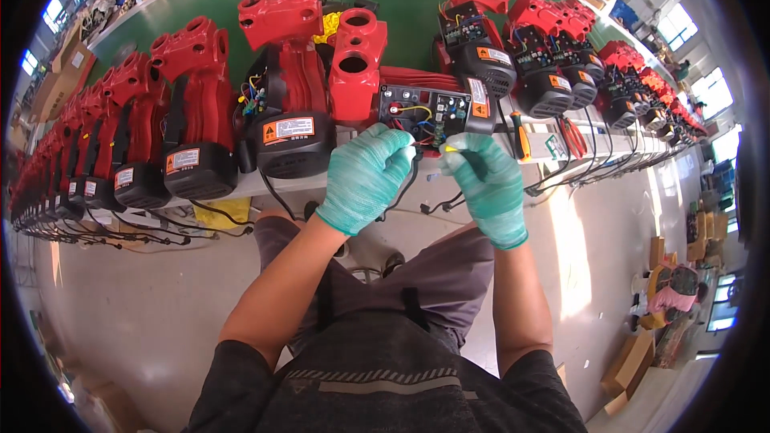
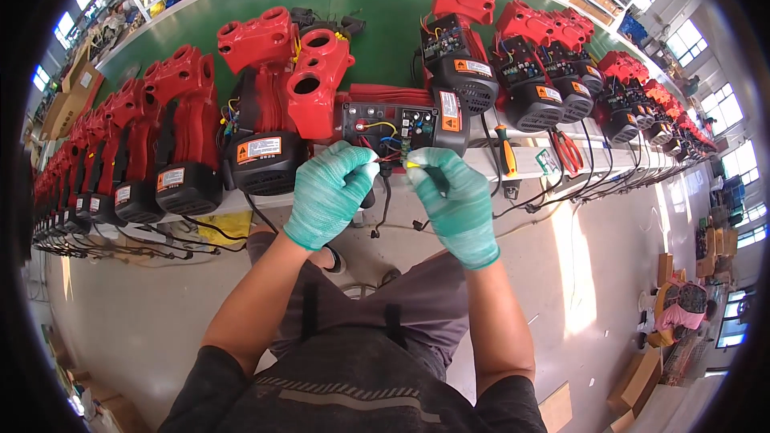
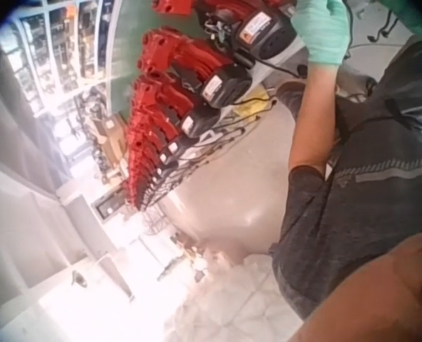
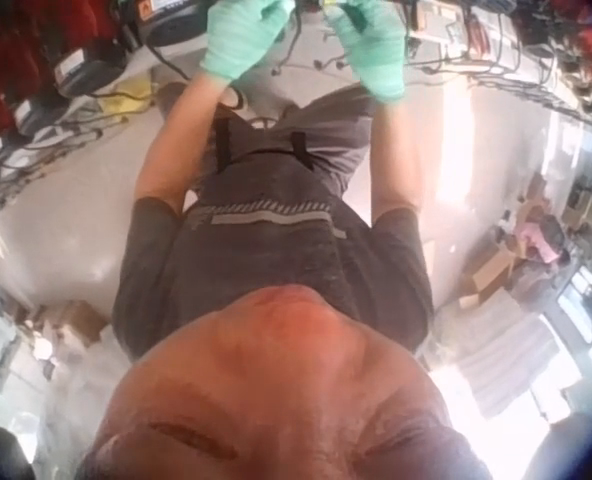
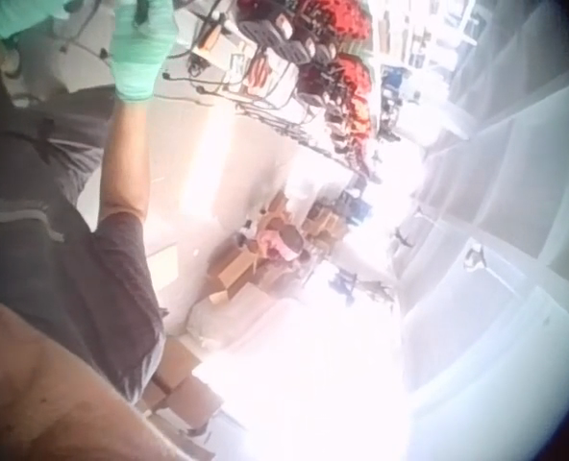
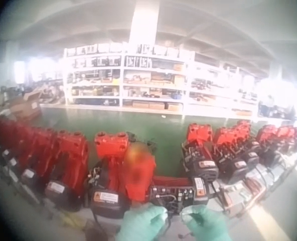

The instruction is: The person wires the internal electrical components of a water pump and uses a screwdriver to secure the connections.

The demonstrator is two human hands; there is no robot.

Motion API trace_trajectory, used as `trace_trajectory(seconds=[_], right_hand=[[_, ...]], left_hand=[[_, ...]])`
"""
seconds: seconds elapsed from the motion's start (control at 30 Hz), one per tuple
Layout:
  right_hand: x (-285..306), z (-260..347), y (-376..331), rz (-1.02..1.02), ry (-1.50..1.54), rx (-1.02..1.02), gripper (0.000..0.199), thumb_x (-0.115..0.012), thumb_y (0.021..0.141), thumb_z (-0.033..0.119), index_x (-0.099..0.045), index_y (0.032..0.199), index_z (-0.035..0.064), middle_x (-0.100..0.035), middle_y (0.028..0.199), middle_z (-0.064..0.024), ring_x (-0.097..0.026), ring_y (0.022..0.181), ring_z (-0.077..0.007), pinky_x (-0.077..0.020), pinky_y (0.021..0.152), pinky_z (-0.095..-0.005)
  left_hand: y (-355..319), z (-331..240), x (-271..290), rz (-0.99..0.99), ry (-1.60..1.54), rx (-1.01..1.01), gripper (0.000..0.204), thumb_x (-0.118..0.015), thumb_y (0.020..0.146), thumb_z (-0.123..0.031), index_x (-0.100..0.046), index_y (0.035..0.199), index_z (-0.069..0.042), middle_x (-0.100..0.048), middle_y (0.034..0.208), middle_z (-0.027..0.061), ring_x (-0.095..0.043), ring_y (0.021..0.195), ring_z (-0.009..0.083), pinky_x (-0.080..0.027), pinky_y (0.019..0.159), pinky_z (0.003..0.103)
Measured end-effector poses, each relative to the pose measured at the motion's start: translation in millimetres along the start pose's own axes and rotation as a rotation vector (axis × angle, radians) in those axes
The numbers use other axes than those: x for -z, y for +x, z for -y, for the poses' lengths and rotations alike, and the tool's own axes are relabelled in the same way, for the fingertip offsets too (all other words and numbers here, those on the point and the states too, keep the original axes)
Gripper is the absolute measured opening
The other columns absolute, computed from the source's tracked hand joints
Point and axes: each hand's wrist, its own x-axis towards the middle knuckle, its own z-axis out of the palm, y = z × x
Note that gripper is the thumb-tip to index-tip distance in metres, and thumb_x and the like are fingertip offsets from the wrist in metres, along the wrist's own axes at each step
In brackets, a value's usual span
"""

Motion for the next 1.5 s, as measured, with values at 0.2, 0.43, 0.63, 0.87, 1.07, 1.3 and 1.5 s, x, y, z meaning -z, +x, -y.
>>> trace_trajectory(seconds=[0.2, 0.43, 0.63, 0.87, 1.07, 1.3, 1.5], right_hand=[[-14, 2, 5, 0.036, -0.123, 0.060, 0.019, -0.073, 0.097, 0.002, -0.071, 0.116, -0.0003, -0.077, 0.099, -0.0107, -0.073, 0.084, -0.0146, -0.0586, 0.078, -0.0295], [-12, 8, 7, 0.061, -0.224, 0.172, 0.017, -0.072, 0.096, 0.001, -0.070, 0.113, -0.0009, -0.076, 0.103, -0.0156, -0.075, 0.087, -0.0252, -0.0592, 0.078, -0.0340], [-14, 13, 11, 0.077, -0.359, 0.298, 0.018, -0.074, 0.096, 0.005, -0.069, 0.113, 0.0004, -0.074, 0.103, -0.0193, -0.074, 0.090, -0.0362, -0.0595, 0.078, -0.0397], [-14, 23, 18, 0.155, -0.472, 0.260, 0.018, -0.070, 0.101, 0.017, -0.069, 0.106, -0.0007, -0.073, 0.091, -0.0202, -0.071, 0.080, -0.0421, -0.0558, 0.067, -0.0443], [-17, 29, 10, 0.196, -0.201, -0.405, 0.028, -0.069, 0.104, 0.025, -0.068, 0.109, -0.0020, -0.069, 0.077, -0.0162, -0.070, 0.068, -0.0267, -0.0529, 0.061, -0.0368], [-21, 8, 10, 0.109, -0.283, 0.299, 0.027, -0.078, 0.094, 0.008, -0.065, 0.117, 0.0037, -0.073, 0.087, -0.0157, -0.073, 0.074, -0.0307, -0.0564, 0.067, -0.0384], [-22, 13, 14, 0.180, -0.444, 0.083, 0.018, -0.069, 0.103, 0.020, -0.068, 0.107, 0.0028, -0.068, 0.073, -0.0179, -0.069, 0.066, -0.0380, -0.0531, 0.060, -0.0422]], left_hand=[[-2, 0, 0, 0.008, -0.047, 0.004, 0.018, -0.076, 0.089, -0.004, -0.077, 0.106, -0.004, -0.066, 0.082, 0.0066, -0.059, 0.059, 0.0166, -0.050, 0.058, 0.032], [-1, 0, 1, 0.036, -0.004, -0.004, 0.018, -0.074, 0.090, -0.006, -0.076, 0.108, -0.005, -0.066, 0.082, 0.0065, -0.063, 0.061, 0.0169, -0.052, 0.059, 0.032], [1, -1, 4, 0.048, 0.061, -0.032, 0.016, -0.075, 0.090, -0.008, -0.076, 0.106, -0.006, -0.066, 0.082, 0.0068, -0.064, 0.062, 0.0194, -0.053, 0.061, 0.033], [1, -1, 7, 0.084, 0.131, -0.058, 0.014, -0.075, 0.090, -0.008, -0.077, 0.103, -0.007, -0.067, 0.083, 0.0068, -0.066, 0.065, 0.0218, -0.054, 0.062, 0.035], [1, 0, 6, 0.067, 0.111, -0.078, 0.014, -0.075, 0.089, -0.009, -0.077, 0.103, -0.008, -0.069, 0.085, 0.0068, -0.067, 0.067, 0.0224, -0.054, 0.063, 0.035], [0, 1, 7, 0.085, 0.123, -0.063, 0.015, -0.074, 0.090, -0.009, -0.077, 0.105, -0.009, -0.069, 0.085, 0.0065, -0.069, 0.069, 0.0225, -0.055, 0.064, 0.035], [1, 1, 7, 0.118, 0.173, -0.073, 0.015, -0.074, 0.089, -0.009, -0.077, 0.103, -0.011, -0.068, 0.086, 0.0064, -0.068, 0.070, 0.0245, -0.055, 0.064, 0.036]])
